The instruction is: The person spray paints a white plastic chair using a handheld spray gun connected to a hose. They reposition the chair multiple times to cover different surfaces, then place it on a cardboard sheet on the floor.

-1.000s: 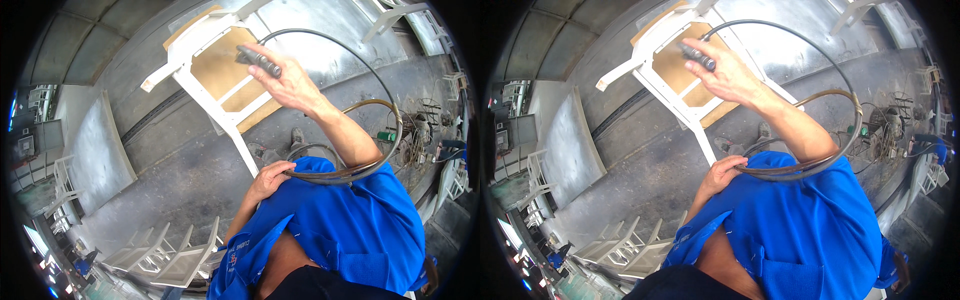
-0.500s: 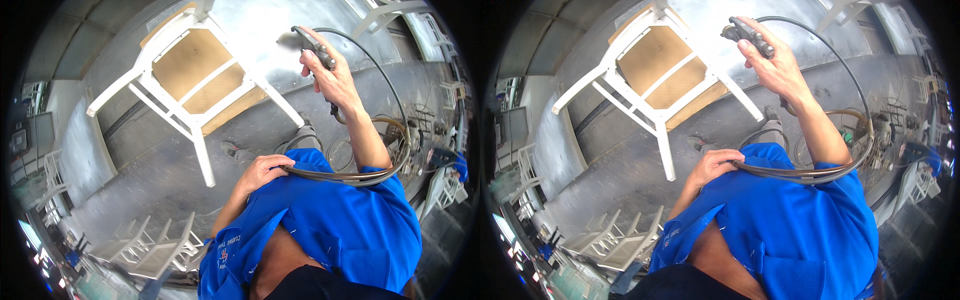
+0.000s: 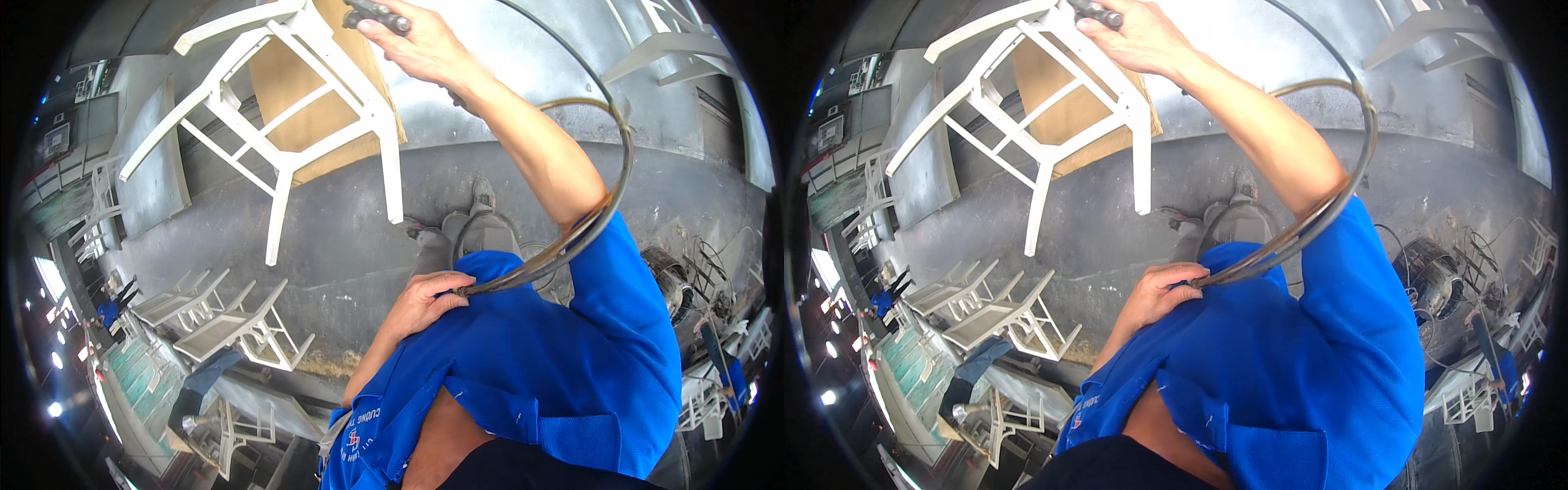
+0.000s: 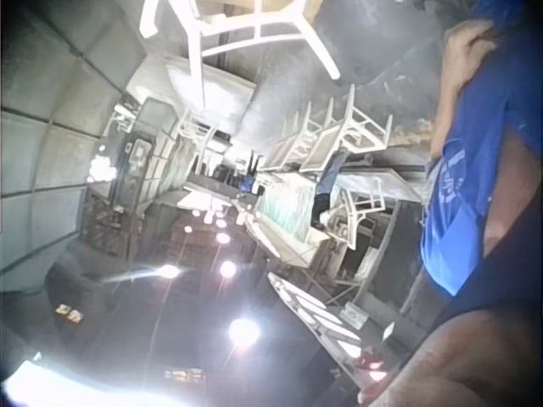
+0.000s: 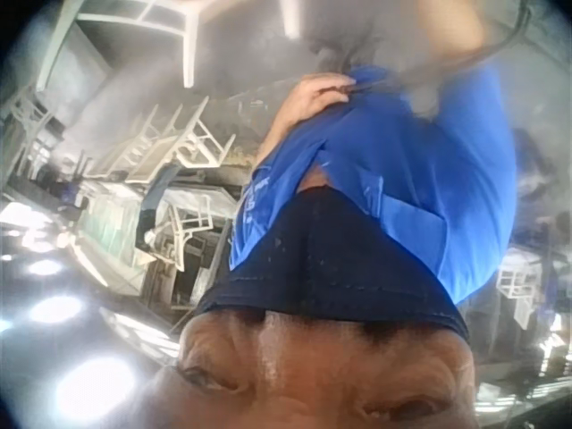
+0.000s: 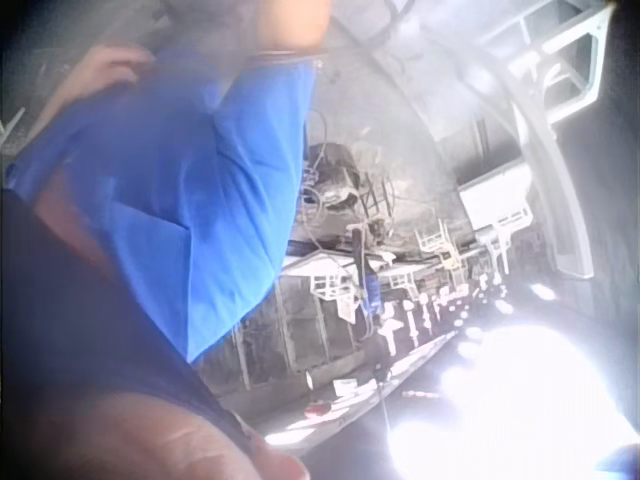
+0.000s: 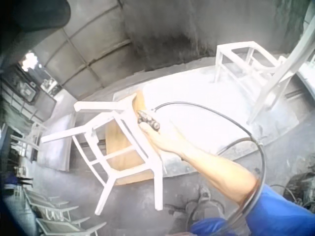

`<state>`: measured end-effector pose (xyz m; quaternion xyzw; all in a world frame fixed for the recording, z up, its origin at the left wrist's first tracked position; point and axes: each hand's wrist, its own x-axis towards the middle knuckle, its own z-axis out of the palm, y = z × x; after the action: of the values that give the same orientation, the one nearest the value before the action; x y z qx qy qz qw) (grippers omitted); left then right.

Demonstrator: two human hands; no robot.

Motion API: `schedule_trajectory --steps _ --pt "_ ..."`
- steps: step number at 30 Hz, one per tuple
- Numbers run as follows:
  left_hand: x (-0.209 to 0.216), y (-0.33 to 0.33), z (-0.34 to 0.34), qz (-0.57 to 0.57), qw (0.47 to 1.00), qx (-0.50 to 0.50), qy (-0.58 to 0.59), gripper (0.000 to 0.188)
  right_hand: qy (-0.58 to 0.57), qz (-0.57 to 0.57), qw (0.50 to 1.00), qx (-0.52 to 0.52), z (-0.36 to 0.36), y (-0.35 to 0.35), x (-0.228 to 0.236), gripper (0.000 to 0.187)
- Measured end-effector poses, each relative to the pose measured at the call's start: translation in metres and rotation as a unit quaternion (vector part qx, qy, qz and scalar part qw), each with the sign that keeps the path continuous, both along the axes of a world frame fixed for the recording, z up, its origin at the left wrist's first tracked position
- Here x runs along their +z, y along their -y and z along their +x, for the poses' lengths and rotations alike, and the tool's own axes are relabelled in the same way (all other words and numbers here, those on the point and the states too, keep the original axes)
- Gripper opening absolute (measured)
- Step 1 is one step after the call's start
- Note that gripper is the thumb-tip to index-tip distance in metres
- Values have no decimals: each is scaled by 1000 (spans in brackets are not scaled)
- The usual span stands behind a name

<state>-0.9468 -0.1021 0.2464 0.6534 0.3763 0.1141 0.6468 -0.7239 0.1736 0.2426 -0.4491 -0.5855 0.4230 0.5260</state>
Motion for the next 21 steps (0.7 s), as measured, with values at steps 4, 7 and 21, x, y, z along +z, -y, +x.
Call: schedule_trajectory --steps 4,7,21 --pt "2 6 24 -31 999 39 19 33 99 -29 995 -13 3 7 -21 47" --pt "1 5 37 -11 999 43 19 34 169 -98 980 26 16 27 -35 46" --pt "5 16 55 -31 996 86 20 34 230 -86 965 89 25 64 -56 50"
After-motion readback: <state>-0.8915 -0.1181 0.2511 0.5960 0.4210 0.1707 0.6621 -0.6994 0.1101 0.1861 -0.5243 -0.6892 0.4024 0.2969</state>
